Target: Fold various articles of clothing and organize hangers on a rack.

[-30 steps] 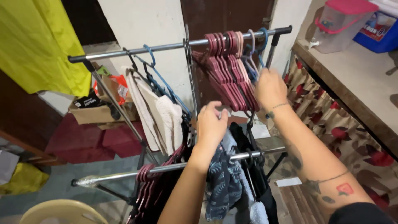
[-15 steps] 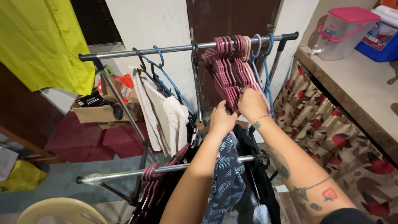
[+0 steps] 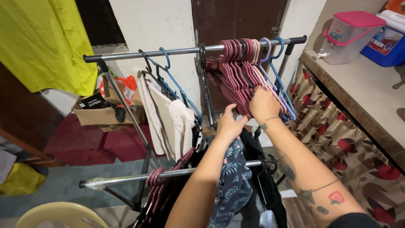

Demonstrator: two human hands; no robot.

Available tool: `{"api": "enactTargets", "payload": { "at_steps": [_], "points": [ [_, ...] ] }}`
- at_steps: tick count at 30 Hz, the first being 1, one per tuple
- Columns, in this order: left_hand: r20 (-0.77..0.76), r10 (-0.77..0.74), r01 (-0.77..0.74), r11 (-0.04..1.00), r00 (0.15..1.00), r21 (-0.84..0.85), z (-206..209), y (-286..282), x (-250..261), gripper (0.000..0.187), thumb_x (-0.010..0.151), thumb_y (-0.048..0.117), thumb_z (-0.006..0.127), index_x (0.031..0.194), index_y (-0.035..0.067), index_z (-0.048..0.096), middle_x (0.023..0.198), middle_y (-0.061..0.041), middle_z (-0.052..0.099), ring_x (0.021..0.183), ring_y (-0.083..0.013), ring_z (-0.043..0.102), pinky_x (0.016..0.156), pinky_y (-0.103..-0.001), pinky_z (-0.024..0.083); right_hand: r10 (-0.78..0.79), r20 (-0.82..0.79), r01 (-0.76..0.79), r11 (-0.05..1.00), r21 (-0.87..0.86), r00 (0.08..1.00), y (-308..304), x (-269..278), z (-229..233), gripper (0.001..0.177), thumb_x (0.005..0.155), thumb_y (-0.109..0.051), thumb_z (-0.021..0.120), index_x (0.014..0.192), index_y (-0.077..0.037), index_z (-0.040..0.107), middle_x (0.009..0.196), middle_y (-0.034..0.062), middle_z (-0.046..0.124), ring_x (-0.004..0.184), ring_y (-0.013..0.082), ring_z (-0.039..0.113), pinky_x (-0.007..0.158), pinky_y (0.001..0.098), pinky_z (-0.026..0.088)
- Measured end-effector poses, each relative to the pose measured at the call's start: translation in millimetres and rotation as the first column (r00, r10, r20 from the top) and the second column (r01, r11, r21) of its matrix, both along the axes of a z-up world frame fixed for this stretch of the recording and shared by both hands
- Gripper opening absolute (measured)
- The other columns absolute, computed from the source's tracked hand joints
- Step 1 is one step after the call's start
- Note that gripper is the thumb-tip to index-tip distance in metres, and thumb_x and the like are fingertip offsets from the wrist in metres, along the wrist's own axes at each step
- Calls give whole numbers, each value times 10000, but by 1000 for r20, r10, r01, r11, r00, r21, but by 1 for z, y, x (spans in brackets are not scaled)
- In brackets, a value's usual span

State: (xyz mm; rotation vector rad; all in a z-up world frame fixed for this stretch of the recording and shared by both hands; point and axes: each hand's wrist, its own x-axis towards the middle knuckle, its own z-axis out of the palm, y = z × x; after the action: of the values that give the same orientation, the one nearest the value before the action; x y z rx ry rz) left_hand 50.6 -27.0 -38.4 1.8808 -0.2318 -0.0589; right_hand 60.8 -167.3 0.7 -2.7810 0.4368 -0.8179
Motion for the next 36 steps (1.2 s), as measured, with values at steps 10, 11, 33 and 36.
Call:
{"api": "enactTargets", "payload": {
  "at_steps": [10, 11, 33, 36],
  "points": [
    [-33, -82, 80, 996, 996, -45, -3, -1, 4, 848, 744, 388, 806, 1474, 135, 457, 1341, -256, 577, 616, -289, 735, 474, -376, 586, -50, -120, 56, 997, 51, 992, -7, 10, 10, 226, 890, -156, 613, 999, -35, 769, 980, 291, 724, 935, 460, 710, 819, 517, 571],
    [-35, -86, 84, 995, 996, -50, -4, -1, 4, 853, 743, 387, 802, 1478, 136, 451, 1353, -257, 563, 610, -293, 736, 476, -376, 587, -62, -180, 76, 994, 73, 982, -6, 11, 13, 243, 903, -189, 613, 998, -41, 780, 1004, 284, 723, 954, 454, 707, 831, 514, 568],
    [54, 99, -94, 991, 994, -95, -27, -1, 14, 369, 837, 317, 730, 947, -34, 750, 1046, -205, 718, 716, -324, 747, 507, -380, 602, 109, 136, -118, 992, 54, 985, 47, -98, 78, 305, 941, -123, 565, 1207, -59, 698, 999, 250, 727, 926, 441, 695, 812, 523, 546],
    [194, 144, -125, 986, 970, -110, -34, -4, 18, 372, 806, 319, 758, 910, -38, 769, 1087, -203, 691, 840, -314, 706, 491, -389, 620, -32, -94, 39, 997, 68, 995, 52, -155, 115, 346, 923, -183, 601, 1246, -141, 716, 990, 242, 731, 925, 413, 713, 842, 517, 548]
  ]
}}
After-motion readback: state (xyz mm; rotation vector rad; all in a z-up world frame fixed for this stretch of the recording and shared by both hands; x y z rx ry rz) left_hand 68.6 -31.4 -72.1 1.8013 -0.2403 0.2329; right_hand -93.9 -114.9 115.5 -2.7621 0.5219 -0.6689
